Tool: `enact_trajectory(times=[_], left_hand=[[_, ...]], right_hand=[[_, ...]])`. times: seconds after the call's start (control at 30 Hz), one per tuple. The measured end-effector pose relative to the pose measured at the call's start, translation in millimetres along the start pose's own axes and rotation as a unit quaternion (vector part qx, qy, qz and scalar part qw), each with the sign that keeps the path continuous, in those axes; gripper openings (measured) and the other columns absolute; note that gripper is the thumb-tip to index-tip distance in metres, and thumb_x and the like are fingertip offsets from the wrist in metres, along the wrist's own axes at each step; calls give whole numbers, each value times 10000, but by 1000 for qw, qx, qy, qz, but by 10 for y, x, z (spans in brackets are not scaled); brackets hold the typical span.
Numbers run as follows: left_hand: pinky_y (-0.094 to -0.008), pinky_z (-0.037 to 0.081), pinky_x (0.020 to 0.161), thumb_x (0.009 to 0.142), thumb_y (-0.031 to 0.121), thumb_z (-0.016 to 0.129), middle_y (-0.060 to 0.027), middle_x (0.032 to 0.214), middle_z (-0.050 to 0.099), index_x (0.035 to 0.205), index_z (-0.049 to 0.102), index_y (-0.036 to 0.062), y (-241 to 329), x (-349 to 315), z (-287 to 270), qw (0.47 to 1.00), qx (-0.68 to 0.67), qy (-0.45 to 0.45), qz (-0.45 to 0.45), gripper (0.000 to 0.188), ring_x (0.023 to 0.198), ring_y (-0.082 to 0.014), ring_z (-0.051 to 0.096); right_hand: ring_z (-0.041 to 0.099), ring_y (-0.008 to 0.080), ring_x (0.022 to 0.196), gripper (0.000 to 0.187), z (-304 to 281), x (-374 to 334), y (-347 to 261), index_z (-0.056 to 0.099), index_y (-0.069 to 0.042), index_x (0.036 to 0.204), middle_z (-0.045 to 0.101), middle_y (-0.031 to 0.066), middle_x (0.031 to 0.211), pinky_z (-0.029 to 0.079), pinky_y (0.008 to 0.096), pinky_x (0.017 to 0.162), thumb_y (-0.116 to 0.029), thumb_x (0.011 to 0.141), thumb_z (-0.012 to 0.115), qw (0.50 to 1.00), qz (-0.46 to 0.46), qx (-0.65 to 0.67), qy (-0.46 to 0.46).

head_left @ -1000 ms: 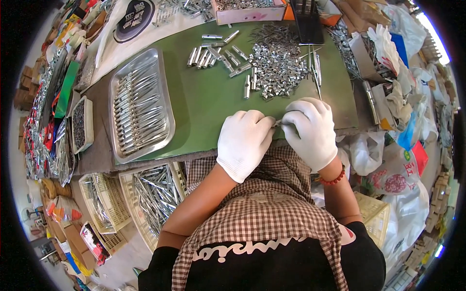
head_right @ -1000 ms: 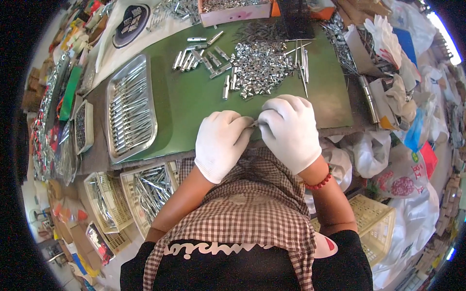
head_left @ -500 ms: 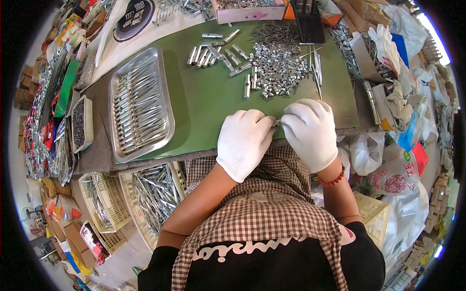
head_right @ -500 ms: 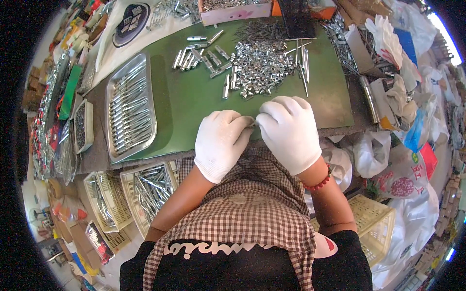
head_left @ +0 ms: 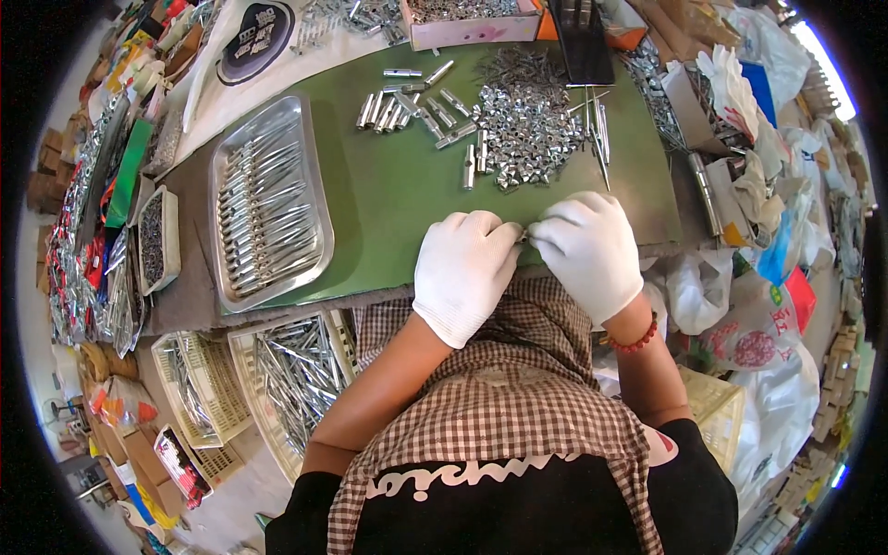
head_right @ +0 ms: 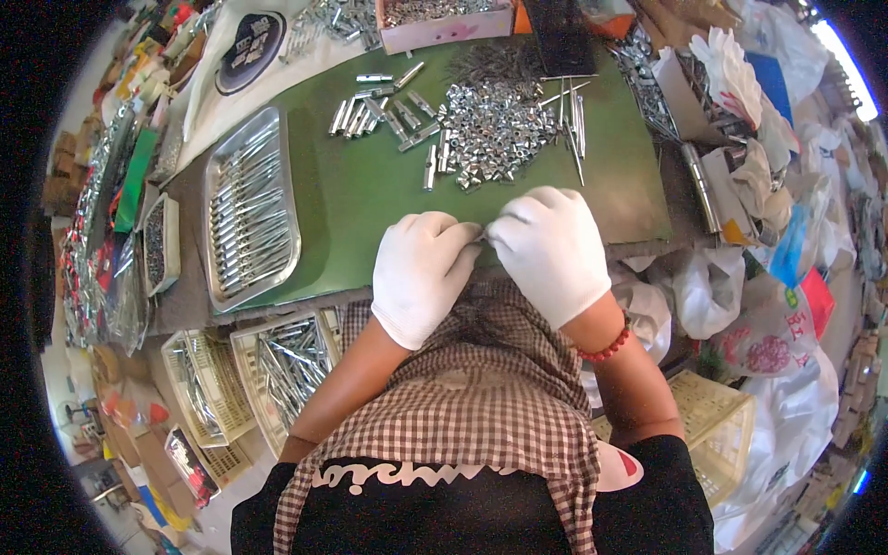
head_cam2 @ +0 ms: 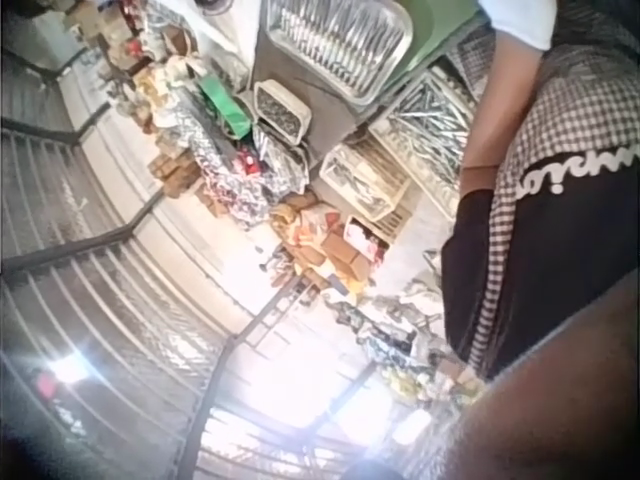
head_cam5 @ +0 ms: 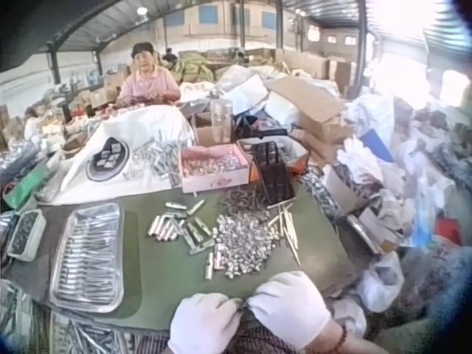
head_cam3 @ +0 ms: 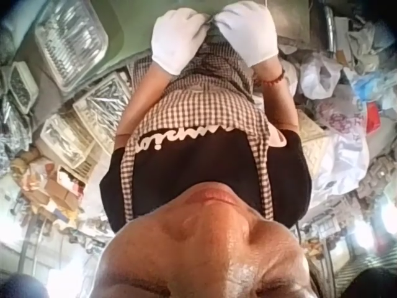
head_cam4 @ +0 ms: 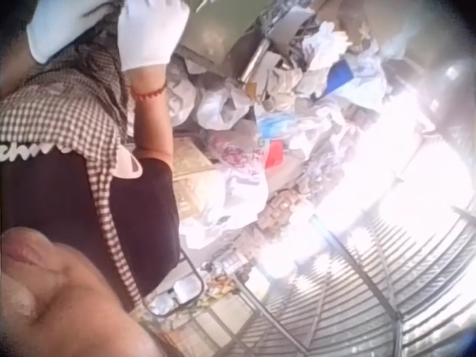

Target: Assembling small metal tubes onto rods at a factory workbench.

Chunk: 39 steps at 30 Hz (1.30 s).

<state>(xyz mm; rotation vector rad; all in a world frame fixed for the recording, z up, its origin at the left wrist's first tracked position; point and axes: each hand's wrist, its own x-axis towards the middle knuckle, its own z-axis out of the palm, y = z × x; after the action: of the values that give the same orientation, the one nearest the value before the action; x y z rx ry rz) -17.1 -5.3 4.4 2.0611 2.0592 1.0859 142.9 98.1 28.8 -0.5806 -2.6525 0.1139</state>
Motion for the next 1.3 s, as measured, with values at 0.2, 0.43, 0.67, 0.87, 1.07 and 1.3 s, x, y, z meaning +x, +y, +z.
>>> enact_trajectory(times=[0.2, 0.43, 0.67, 0.87, 1.07, 1.3], left_hand=[[-428, 476, 719, 809, 118, 710, -61, 853, 624, 950, 710, 104, 29, -25, -16, 1000, 5, -2, 2, 142, 807, -300, 605], [-419, 475, 715, 814, 121, 715, -36, 853, 623, 926, 704, 129, 4, -20, 21, 1000, 5, 5, -1, 113, 807, -282, 606], [-417, 479, 708, 807, 126, 723, -42, 855, 630, 926, 705, 118, -12, -47, 33, 1000, 4, 9, -1, 121, 803, -285, 616], [-421, 485, 725, 811, 138, 723, -49, 867, 640, 934, 715, 110, 4, -48, 18, 1000, 7, 3, -8, 127, 818, -288, 626], [-424, 486, 732, 823, 160, 714, -48, 873, 642, 943, 718, 110, 22, -31, 21, 1000, 16, -7, -14, 130, 829, -288, 625], [-423, 482, 728, 815, 151, 724, -45, 859, 635, 927, 715, 118, -1, -55, 14, 1000, 8, -5, -12, 117, 815, -285, 618]], right_hand=[[649, 333, 1031, 301, -251, -398, 547, 707, -99, 1150, 699, 122, 1084, 494, 448, 915, -192, 864, 708, 978, 129, -103, 127], [639, 409, 973, 556, -355, -830, 1510, 528, -175, 1447, 653, 201, 1130, 514, 477, 882, -207, 905, 644, 871, 315, -376, 35], [638, 393, 969, 575, -330, -698, 999, 498, -100, 1472, 639, 208, 1125, 508, 466, 892, -177, 918, 629, 938, 302, -107, 135], [672, 297, 706, 725, -180, -569, -234, 575, -182, 1426, 671, 129, 938, 552, 380, 629, -153, 747, 829, 985, 170, -15, 17], [686, 328, 719, 714, -162, -511, -375, 561, -221, 1438, 676, 143, 859, 544, 404, 630, -198, 773, 817, 968, 240, 76, 1], [720, 296, 901, 578, -257, -497, 197, 595, -67, 1393, 723, 171, 1064, 559, 378, 794, -173, 854, 774, 933, 349, 24, 81]])
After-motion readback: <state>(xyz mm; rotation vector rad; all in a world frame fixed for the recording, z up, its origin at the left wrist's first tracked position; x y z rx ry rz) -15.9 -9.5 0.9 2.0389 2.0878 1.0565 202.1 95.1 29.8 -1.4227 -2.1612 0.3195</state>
